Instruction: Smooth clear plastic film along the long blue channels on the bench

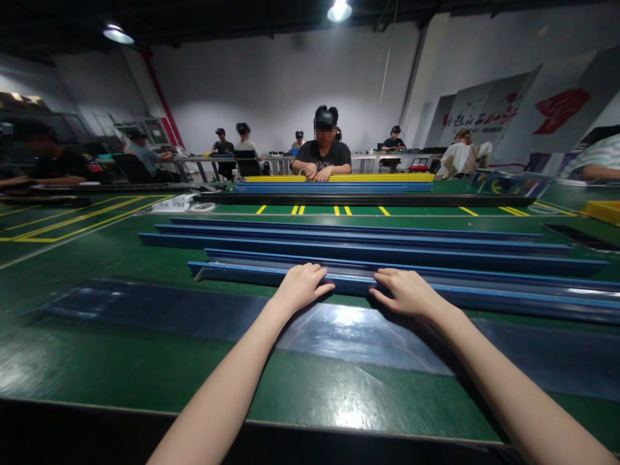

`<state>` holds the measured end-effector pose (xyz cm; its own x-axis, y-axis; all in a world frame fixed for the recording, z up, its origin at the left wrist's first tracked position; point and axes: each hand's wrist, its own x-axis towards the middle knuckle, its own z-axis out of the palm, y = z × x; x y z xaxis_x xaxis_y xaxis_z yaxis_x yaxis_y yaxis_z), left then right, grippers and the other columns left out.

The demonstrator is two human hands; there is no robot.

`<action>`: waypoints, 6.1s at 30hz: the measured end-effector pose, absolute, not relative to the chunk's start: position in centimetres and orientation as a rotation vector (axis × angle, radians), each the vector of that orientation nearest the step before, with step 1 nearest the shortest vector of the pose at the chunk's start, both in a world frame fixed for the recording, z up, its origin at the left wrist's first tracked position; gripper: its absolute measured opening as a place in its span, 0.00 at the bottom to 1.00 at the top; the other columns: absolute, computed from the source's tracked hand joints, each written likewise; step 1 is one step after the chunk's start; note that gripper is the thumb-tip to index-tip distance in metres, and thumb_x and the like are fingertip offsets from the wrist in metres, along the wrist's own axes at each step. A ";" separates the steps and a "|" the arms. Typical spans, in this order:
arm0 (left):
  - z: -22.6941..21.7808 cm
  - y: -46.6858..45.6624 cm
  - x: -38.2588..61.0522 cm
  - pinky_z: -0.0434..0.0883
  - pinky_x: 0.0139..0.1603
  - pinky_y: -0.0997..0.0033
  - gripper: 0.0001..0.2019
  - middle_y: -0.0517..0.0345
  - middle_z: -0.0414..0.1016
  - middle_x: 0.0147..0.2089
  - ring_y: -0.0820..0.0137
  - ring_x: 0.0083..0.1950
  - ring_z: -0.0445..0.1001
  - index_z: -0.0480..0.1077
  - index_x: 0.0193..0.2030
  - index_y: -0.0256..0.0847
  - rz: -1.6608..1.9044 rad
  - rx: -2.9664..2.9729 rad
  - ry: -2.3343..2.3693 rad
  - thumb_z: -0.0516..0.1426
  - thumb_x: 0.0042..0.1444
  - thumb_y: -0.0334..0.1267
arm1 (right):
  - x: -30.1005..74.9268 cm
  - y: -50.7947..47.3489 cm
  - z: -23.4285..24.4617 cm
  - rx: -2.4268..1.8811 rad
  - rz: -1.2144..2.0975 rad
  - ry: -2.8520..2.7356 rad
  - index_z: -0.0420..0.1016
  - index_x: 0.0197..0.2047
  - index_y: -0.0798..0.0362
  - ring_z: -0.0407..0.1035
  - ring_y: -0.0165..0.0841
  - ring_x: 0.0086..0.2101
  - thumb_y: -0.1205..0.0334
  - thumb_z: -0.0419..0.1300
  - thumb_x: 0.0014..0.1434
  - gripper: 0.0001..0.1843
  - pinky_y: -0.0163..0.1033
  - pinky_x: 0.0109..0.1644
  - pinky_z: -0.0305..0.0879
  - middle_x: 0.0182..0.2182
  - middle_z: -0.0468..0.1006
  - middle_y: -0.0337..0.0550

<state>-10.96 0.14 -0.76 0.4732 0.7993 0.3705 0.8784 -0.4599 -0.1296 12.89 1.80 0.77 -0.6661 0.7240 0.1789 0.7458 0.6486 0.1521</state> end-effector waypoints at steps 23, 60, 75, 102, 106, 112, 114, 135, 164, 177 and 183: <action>-1.0 0.3 -11.1 0.64 0.37 0.71 0.14 0.56 0.72 0.37 0.67 0.40 0.70 0.66 0.35 0.40 -0.399 -2.458 -1.438 0.49 0.56 0.49 | 12.9 1.9 0.9 -1.241 -0.317 -2.778 0.69 0.34 0.55 0.68 0.33 0.34 0.54 0.44 0.58 0.17 0.34 0.33 0.55 0.34 0.73 0.47; -0.6 0.2 -10.1 0.62 0.35 0.73 0.13 0.61 0.65 0.33 0.71 0.36 0.63 0.61 0.28 0.40 -0.733 -2.491 -1.518 0.56 0.50 0.48 | 15.1 2.2 2.8 -1.432 -0.194 -2.707 0.66 0.23 0.52 0.64 0.31 0.24 0.51 0.49 0.52 0.15 0.34 0.25 0.44 0.22 0.72 0.41; -0.6 0.2 -10.3 0.62 0.35 0.72 0.16 0.59 0.66 0.33 0.70 0.36 0.64 0.63 0.29 0.40 -0.635 -2.425 -1.538 0.52 0.51 0.53 | 14.7 2.1 2.2 -1.381 -0.271 -2.725 0.66 0.26 0.52 0.67 0.33 0.27 0.50 0.46 0.55 0.17 0.35 0.28 0.47 0.26 0.74 0.43; 1.0 -0.1 -13.3 0.57 0.29 0.75 0.18 0.62 0.67 0.30 0.72 0.33 0.64 0.63 0.26 0.39 -0.551 -2.431 -1.515 0.56 0.46 0.53 | 15.6 2.3 2.4 -1.400 -0.306 -2.693 0.62 0.22 0.52 0.62 0.30 0.23 0.50 0.49 0.52 0.16 0.35 0.25 0.43 0.22 0.71 0.41; 0.7 0.2 -13.3 0.57 0.29 0.75 0.17 0.62 0.66 0.29 0.73 0.32 0.64 0.62 0.25 0.39 -0.563 -2.426 -1.525 0.56 0.47 0.53 | 15.6 2.3 2.3 -1.401 -0.317 -2.692 0.62 0.22 0.52 0.63 0.31 0.24 0.49 0.48 0.53 0.16 0.35 0.26 0.44 0.23 0.71 0.41; 0.3 0.4 -13.3 0.55 0.28 0.76 0.18 0.63 0.66 0.28 0.73 0.31 0.64 0.61 0.25 0.39 -0.587 -2.426 -1.560 0.55 0.47 0.54 | 15.4 2.3 2.1 -1.375 -0.316 -2.711 0.63 0.24 0.52 0.64 0.32 0.26 0.48 0.47 0.53 0.17 0.35 0.27 0.46 0.25 0.72 0.42; 0.3 0.4 -13.3 0.55 0.28 0.76 0.18 0.63 0.66 0.29 0.73 0.31 0.64 0.61 0.25 0.39 -0.591 -2.426 -1.562 0.55 0.47 0.54 | 15.2 2.4 2.0 -1.375 -0.324 -2.709 0.64 0.24 0.52 0.64 0.32 0.26 0.46 0.46 0.53 0.19 0.35 0.28 0.46 0.25 0.73 0.43; 0.2 0.5 -13.4 0.57 0.29 0.74 0.23 0.58 0.67 0.28 0.70 0.32 0.66 0.62 0.24 0.38 -0.502 -2.315 -1.635 0.51 0.45 0.61 | 14.6 2.3 1.9 -1.366 -0.354 -2.727 0.66 0.26 0.53 0.67 0.33 0.28 0.45 0.39 0.58 0.25 0.35 0.28 0.48 0.27 0.74 0.44; -0.6 1.1 -13.7 0.56 0.26 0.75 0.24 0.57 0.69 0.27 0.67 0.30 0.69 0.62 0.25 0.40 -0.462 -2.301 -1.809 0.51 0.44 0.63 | 14.4 2.1 2.2 -1.391 -0.349 -2.736 0.68 0.27 0.53 0.68 0.33 0.29 0.45 0.40 0.57 0.25 0.35 0.29 0.49 0.28 0.75 0.45; -0.4 1.0 -13.6 0.56 0.26 0.75 0.24 0.57 0.69 0.26 0.66 0.30 0.70 0.62 0.26 0.40 -0.406 -2.293 -1.812 0.50 0.45 0.63 | 14.4 2.0 2.1 -1.390 -0.352 -2.730 0.68 0.28 0.53 0.67 0.33 0.29 0.45 0.39 0.57 0.25 0.35 0.28 0.48 0.28 0.75 0.45; -0.4 1.0 -13.6 0.56 0.26 0.75 0.24 0.57 0.69 0.27 0.67 0.31 0.69 0.61 0.25 0.40 -0.461 -2.311 -1.792 0.51 0.45 0.62 | 14.4 2.0 2.2 -1.382 -0.367 -2.733 0.68 0.27 0.53 0.68 0.33 0.29 0.45 0.39 0.58 0.25 0.35 0.28 0.48 0.28 0.74 0.45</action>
